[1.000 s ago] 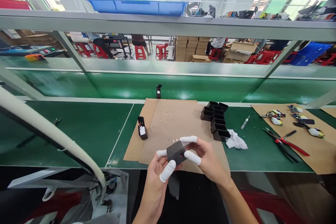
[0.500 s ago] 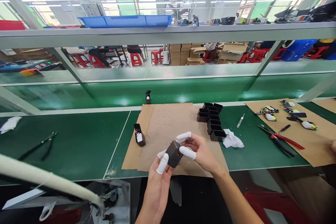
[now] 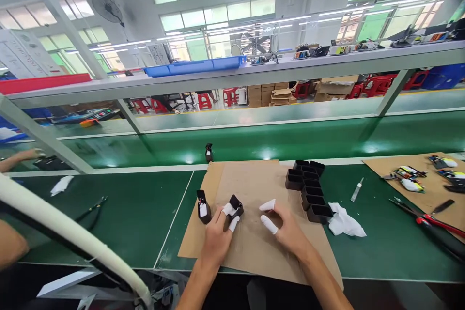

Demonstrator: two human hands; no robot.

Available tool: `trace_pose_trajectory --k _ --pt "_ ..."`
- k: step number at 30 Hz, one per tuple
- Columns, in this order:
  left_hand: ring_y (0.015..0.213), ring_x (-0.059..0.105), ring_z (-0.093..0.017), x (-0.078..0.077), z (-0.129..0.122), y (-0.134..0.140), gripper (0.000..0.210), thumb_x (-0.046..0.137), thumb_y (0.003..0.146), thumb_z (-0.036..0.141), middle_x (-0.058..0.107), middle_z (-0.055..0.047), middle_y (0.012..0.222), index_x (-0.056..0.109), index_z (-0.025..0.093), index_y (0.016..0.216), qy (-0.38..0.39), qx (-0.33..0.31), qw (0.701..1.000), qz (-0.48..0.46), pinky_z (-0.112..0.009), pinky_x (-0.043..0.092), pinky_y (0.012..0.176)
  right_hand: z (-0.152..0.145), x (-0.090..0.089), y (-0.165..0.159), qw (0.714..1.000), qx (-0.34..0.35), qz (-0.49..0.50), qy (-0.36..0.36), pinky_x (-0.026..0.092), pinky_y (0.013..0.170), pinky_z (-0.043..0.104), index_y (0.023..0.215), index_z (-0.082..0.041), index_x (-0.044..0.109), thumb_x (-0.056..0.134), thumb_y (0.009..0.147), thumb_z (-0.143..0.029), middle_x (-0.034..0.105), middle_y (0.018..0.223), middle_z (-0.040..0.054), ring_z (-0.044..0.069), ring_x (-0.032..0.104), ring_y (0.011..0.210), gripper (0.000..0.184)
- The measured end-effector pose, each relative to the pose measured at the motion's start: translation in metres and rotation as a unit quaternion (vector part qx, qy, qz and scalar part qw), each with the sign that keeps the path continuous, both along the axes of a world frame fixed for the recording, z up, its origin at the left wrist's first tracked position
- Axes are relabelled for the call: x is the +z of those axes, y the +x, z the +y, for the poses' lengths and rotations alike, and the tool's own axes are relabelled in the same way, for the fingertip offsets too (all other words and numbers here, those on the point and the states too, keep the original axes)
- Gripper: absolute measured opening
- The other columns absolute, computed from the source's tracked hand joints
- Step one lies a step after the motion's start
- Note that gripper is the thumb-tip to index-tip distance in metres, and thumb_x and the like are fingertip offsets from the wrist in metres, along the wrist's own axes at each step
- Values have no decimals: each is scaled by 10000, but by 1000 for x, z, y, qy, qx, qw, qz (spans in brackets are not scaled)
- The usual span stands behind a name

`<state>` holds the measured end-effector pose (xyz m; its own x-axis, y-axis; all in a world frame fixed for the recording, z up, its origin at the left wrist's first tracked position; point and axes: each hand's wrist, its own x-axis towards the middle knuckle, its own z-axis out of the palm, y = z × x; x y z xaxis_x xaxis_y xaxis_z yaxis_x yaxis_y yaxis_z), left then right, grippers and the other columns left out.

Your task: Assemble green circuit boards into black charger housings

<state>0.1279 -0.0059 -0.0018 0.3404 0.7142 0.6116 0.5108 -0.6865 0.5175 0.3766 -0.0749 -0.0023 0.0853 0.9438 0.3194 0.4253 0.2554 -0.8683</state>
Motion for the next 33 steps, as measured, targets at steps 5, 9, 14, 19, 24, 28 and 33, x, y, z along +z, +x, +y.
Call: trace_pose_trajectory --k 5,9,14,19,24,28,33 --pt "1079 770 -241 5 -1 3 205 652 987 191 748 -67 1127 766 245 1149 -17 -2 1000 -24 -353 642 963 1 0 1 1000 10 18 0 555 940 417 1105 -226 704 647 1028 -455 749 1132 85 257 700 1034 248" --pt "1065 746 -266 12 -2 2 161 706 936 209 739 -83 1102 790 241 1070 -137 7 988 -76 -387 636 957 0 4 1 1000 12 24 0 565 930 420 1102 -217 709 647 1025 -437 754 1120 89 259 712 1017 242" --pt "1006 757 -293 15 -6 13 198 783 876 304 755 -95 1052 774 223 1057 -205 37 970 -124 -425 629 936 -1 9 0 1000 1 6 0 580 914 414 1083 -217 719 665 1014 -403 757 1086 80 256 723 992 206" --pt "902 776 -327 16 -18 44 277 853 779 354 781 -92 941 661 227 932 -256 114 949 -145 -456 618 847 -7 22 -20 998 29 -46 37 584 1024 415 1276 -261 699 671 1018 -321 733 1239 84 265 718 1152 266" --pt "929 790 -335 10 -32 47 450 855 682 242 787 -108 998 619 211 1064 -344 93 919 -172 -445 625 827 -11 24 -54 995 9 -89 36 599 1068 426 1448 -326 633 670 994 -229 682 1346 79 277 710 1216 466" --pt "915 782 -262 2 -35 22 486 819 688 214 747 -63 1026 617 216 1129 -380 26 895 -230 -381 630 846 -4 1 -73 990 -57 -113 69 627 1042 447 1429 -301 666 652 966 -151 687 1310 106 299 718 1212 487" --pt "913 731 -228 -9 -27 0 429 850 772 420 742 -78 975 683 186 1091 -391 1 868 -306 -355 607 881 2 -17 -84 980 -99 -136 107 648 1034 439 1388 -313 711 528 1000 -108 704 1293 105 278 742 1200 476"
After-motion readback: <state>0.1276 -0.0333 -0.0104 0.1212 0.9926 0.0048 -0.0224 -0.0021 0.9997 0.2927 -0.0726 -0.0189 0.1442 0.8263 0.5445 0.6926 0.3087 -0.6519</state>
